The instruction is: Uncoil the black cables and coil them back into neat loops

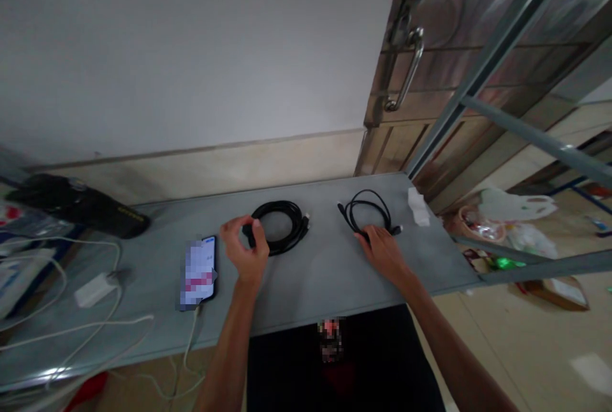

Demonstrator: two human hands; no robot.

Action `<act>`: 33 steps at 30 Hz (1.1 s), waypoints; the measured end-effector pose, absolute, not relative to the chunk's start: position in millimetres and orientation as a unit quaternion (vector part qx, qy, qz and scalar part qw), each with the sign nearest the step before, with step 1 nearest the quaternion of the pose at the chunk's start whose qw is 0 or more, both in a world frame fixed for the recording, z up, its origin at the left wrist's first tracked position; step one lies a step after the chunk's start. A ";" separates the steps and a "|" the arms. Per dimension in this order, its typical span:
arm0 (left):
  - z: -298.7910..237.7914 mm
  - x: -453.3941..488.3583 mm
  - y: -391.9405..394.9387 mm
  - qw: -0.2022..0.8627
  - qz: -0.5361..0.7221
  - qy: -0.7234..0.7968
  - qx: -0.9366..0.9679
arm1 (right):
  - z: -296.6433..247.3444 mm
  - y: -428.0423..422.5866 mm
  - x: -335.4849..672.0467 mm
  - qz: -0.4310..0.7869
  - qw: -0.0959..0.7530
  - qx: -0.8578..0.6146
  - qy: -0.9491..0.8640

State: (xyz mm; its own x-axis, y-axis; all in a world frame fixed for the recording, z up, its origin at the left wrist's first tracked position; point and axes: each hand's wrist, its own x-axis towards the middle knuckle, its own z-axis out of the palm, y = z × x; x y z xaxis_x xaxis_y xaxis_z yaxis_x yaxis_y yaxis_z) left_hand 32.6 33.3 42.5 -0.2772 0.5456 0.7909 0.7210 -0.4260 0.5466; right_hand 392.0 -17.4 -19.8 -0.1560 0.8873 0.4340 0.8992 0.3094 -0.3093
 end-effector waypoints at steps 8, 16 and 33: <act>34.7 104.3 -107.4 -0.368 -0.468 -0.515 -0.616 | -11.2 -45.8 387.4 0.026 0.330 -0.612 -0.718; 59.4 108.8 -143.3 -0.508 -0.398 -0.512 -0.567 | 41.1 -135.6 339.9 0.281 0.508 -0.617 -0.531; 111.8 111.6 -141.5 -0.543 -0.444 -0.510 -0.497 | 87.5 -174.3 323.4 0.495 0.454 -0.521 -0.526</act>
